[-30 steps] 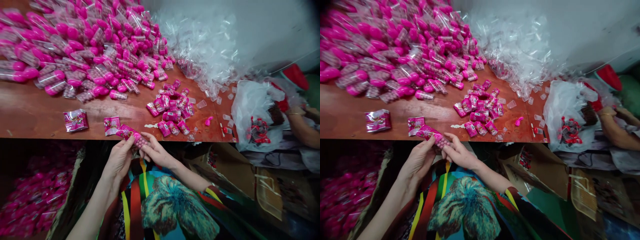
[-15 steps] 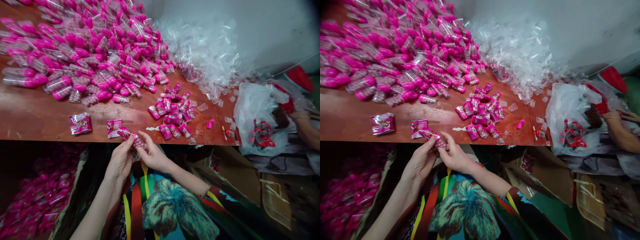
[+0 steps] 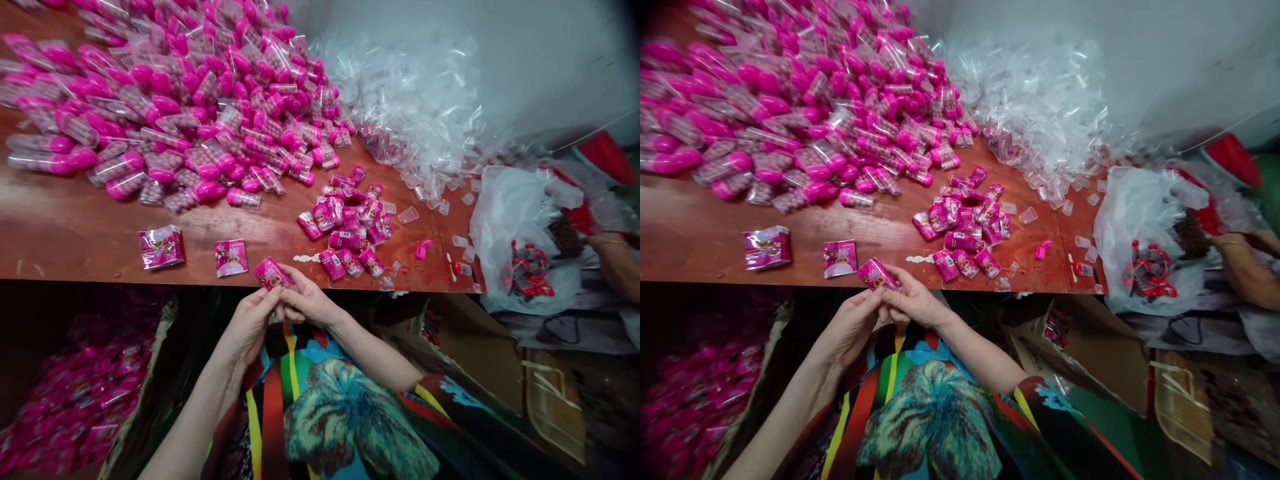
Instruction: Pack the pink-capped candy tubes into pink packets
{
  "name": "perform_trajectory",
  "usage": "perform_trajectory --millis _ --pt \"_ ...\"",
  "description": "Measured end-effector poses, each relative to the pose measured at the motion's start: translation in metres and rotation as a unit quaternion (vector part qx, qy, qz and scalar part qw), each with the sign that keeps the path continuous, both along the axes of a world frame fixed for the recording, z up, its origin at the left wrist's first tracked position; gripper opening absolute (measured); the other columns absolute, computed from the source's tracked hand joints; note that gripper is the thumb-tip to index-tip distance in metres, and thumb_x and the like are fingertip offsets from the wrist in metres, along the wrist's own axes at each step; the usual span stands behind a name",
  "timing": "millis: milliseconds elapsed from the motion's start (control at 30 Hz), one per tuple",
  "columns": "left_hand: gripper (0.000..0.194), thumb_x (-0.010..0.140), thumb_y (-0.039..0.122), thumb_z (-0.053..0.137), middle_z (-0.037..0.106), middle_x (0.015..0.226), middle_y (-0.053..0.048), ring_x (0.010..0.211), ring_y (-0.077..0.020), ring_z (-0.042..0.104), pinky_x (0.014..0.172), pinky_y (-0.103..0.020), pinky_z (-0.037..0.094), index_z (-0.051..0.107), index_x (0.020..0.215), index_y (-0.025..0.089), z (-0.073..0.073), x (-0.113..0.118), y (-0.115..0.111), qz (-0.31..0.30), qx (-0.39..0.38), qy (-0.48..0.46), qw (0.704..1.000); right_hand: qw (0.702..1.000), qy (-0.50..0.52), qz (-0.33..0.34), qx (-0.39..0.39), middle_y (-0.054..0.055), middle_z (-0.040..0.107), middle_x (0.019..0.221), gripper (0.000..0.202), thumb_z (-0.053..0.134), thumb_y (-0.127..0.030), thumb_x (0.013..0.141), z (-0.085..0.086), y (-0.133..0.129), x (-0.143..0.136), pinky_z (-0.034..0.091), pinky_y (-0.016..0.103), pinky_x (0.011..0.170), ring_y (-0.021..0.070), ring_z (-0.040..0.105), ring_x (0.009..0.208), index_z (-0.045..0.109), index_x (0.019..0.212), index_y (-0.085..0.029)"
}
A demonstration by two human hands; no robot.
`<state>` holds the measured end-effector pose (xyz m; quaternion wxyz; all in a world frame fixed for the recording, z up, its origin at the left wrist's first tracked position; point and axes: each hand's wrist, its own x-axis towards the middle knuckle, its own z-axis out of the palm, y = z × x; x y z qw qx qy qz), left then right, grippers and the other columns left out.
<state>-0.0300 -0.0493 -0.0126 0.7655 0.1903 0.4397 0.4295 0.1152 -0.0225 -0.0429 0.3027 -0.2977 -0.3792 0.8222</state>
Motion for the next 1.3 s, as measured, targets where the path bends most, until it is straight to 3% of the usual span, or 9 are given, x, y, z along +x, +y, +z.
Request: perform_trajectory --millis 133,200,300,467,633,767,1000,1133,1300 --pt "0.041 0.082 0.043 0.073 0.064 0.057 -0.004 0.06 -0.0136 0.06 0.07 -0.025 0.048 0.059 0.055 0.015 0.002 -0.005 0.004 -0.051 -0.001 0.018 0.999 1.0 0.004 0.001 -0.011 -0.006 0.066 0.067 0.073 0.065 -0.048 0.091 -0.008 -0.002 -0.001 0.03 0.017 0.039 0.0039 0.04 0.036 0.029 0.149 -0.023" --pt "0.037 0.079 0.041 0.075 0.064 0.055 -0.003 0.057 -0.0135 0.06 0.066 -0.025 0.049 0.06 0.058 0.015 0.003 -0.005 0.007 -0.036 -0.01 0.031 0.999 1.0 -0.007 -0.016 -0.009 -0.005 0.066 0.068 0.071 0.064 -0.05 0.091 -0.009 -0.004 -0.002 0.031 0.017 0.04 0.0041 0.041 0.037 0.033 0.148 -0.022" --pt "0.027 0.07 0.033 0.084 0.068 0.063 0.0 0.059 -0.012 0.062 0.064 -0.023 0.049 0.069 0.084 0.014 0.006 -0.001 0.011 0.068 -0.008 0.074 0.995 0.998 -0.041 -0.044 0.001 -0.005 0.066 0.069 0.068 0.064 -0.051 0.09 -0.006 -0.004 -0.001 0.032 0.018 0.042 0.0042 0.043 0.04 0.038 0.144 -0.019" --pt "0.06 0.07 0.028 0.083 0.076 0.094 -0.003 0.079 -0.0134 0.069 0.071 -0.022 0.054 0.06 0.125 0.02 0.007 0.009 0.014 0.191 0.044 0.133 0.972 0.997 -0.06 -0.042 0.027 -0.003 0.067 0.073 0.06 0.059 -0.048 0.094 -0.002 0.0 0.002 0.033 0.019 0.045 0.0053 0.047 0.044 0.04 0.143 -0.019" --pt "0.06 0.073 0.033 0.08 0.074 0.095 -0.004 0.076 -0.016 0.07 0.062 -0.023 0.056 0.06 0.129 0.02 0.004 0.009 0.014 0.164 0.095 0.215 0.958 0.998 -0.035 -0.033 0.036 -0.007 0.057 0.065 0.064 0.059 -0.044 0.095 -0.006 -0.003 0.003 0.037 0.021 0.051 0.0068 0.05 0.048 0.035 0.148 -0.019" --pt "0.054 0.077 0.033 0.076 0.074 0.101 -0.005 0.085 -0.0193 0.072 0.073 -0.029 0.059 0.059 0.127 0.022 0.001 0.006 0.011 0.137 0.126 0.25 0.95 0.999 -0.013 -0.001 0.033 -0.008 0.056 0.064 0.077 0.062 -0.049 0.093 -0.013 -0.006 0.006 0.041 0.023 0.057 0.0089 0.054 0.053 0.026 0.154 -0.019" --pt "0.056 0.083 0.034 0.071 0.073 0.112 -0.008 0.098 -0.0237 0.07 0.086 -0.033 0.055 0.053 0.135 0.025 0.002 0.002 0.007 0.1 0.138 0.309 0.936 0.999 -0.018 -0.032 0.022 -0.007 0.057 0.06 0.065 0.062 -0.051 0.093 -0.012 -0.008 -0.002 0.04 0.022 0.055 0.0098 0.055 0.052 0.039 0.144 -0.019" --pt "0.056 0.085 0.037 0.067 0.072 0.113 -0.01 0.099 -0.0278 0.069 0.089 -0.039 0.054 0.052 0.138 0.026 0.01 0.015 0.033 0.053 0.162 0.316 0.933 0.987 0.041 -0.139 -0.069 -0.007 0.057 0.058 0.055 0.071 -0.052 0.085 -0.004 -0.004 -0.008 0.038 0.022 0.046 0.0097 0.049 0.043 0.052 0.127 -0.022" --pt "0.068 0.084 0.033 0.069 0.067 0.127 -0.013 0.114 -0.0298 0.064 0.099 -0.042 0.048 0.045 0.147 0.025 0.035 0.045 0.069 -0.006 0.299 0.291 0.909 0.938 0.107 -0.29 -0.154 -0.002 0.065 0.072 0.042 0.069 -0.057 0.083 0.01 0.018 0.004 0.039 0.022 0.044 0.0098 0.049 0.047 0.061 0.105 -0.023"
